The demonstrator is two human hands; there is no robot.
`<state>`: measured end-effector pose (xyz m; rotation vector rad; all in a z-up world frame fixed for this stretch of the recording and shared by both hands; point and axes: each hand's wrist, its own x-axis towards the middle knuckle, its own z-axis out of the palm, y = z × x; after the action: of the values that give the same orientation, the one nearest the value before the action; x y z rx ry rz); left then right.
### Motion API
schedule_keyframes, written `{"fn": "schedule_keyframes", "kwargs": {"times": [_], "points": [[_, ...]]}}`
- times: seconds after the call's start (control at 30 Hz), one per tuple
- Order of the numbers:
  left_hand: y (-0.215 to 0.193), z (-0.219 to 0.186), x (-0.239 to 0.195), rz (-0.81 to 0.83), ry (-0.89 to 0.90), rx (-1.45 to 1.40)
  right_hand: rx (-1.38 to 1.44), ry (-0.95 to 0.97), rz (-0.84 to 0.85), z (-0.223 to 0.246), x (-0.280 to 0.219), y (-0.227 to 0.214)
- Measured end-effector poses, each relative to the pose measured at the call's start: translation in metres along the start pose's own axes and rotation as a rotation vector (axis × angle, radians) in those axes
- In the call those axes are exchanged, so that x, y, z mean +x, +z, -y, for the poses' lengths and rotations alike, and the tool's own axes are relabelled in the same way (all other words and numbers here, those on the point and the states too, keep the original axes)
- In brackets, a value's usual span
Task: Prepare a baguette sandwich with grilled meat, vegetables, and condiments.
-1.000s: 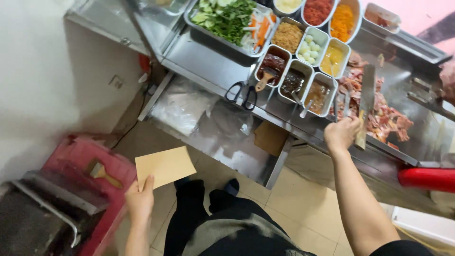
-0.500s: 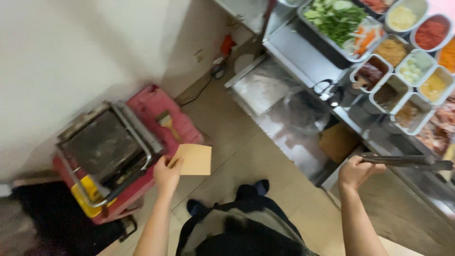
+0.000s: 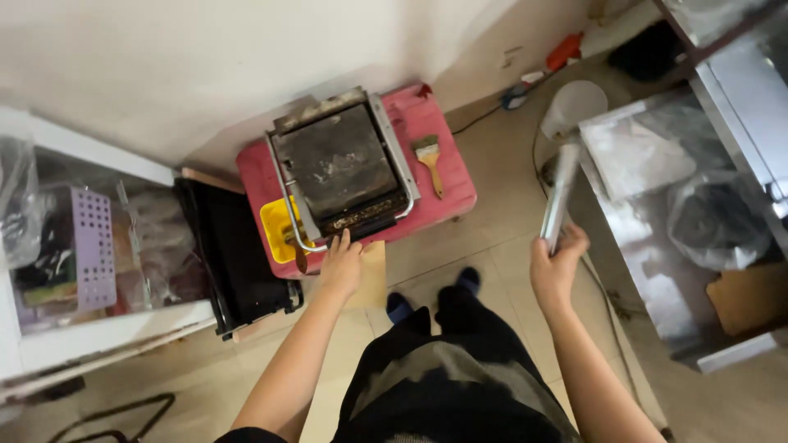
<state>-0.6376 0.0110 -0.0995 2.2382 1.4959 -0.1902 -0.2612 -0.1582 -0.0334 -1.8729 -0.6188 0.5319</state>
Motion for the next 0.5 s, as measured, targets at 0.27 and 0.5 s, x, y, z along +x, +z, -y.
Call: {"fn": "schedule_keyframes", "kwargs": {"times": [0.27,0.5], "points": [[0.008,0.003,0.006,0.164,-0.124,-0.102,-0.48,0.031,0.623,0.019,0.003,0.079],[-0.007,-0.004,0.016,0.3,-0.204,-0.146,-0.425,-0.205,0.97,0.025,0.01,0.178]]}}
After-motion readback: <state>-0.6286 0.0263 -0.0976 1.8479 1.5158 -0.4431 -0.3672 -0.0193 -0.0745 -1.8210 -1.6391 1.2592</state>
